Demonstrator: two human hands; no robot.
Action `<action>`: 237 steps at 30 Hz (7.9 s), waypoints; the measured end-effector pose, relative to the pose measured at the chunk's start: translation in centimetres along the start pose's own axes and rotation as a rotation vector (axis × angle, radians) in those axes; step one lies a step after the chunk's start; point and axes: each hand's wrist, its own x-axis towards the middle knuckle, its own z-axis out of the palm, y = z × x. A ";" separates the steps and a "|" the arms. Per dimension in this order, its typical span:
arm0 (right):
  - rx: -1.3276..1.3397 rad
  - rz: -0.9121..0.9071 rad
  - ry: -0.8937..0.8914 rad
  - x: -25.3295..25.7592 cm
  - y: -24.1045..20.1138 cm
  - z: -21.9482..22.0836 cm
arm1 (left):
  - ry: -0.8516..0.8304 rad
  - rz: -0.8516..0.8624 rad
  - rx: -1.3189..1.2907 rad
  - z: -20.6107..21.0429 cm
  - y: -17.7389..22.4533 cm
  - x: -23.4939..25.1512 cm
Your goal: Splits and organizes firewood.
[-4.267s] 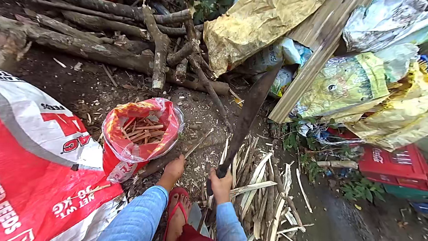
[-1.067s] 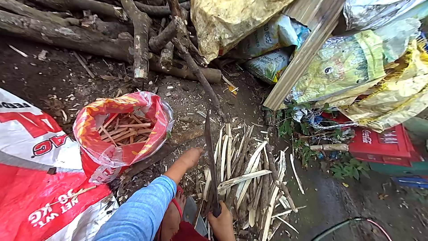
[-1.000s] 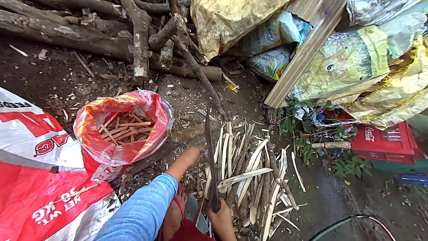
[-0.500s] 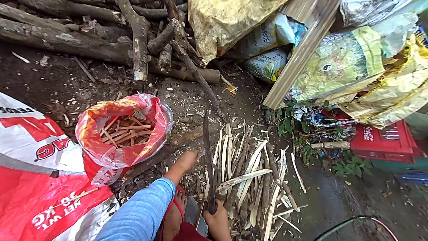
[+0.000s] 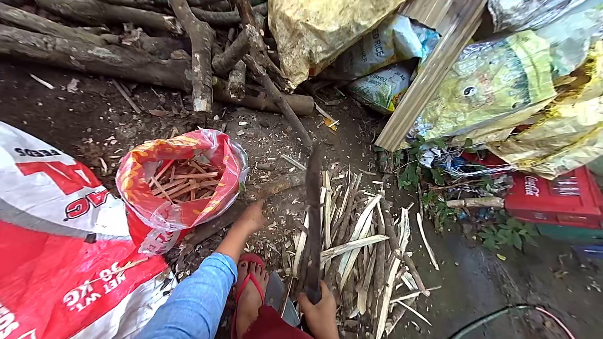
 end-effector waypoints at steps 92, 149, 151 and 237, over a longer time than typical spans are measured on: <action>-0.196 0.191 -0.249 -1.3 1.6 0.6 | 0.152 0.350 0.118 7.8 0.0 0.0; -0.169 0.273 -0.274 3.4 5.4 4.0 | 0.107 0.023 -0.154 1.3 -3.1 -2.1; -0.218 0.306 -0.296 3.0 5.6 4.7 | 0.125 0.079 -0.233 2.3 -2.0 -2.0; -0.129 0.138 -0.345 9.2 -3.3 10.0 | 0.510 -0.061 -0.108 -0.5 -3.6 -2.6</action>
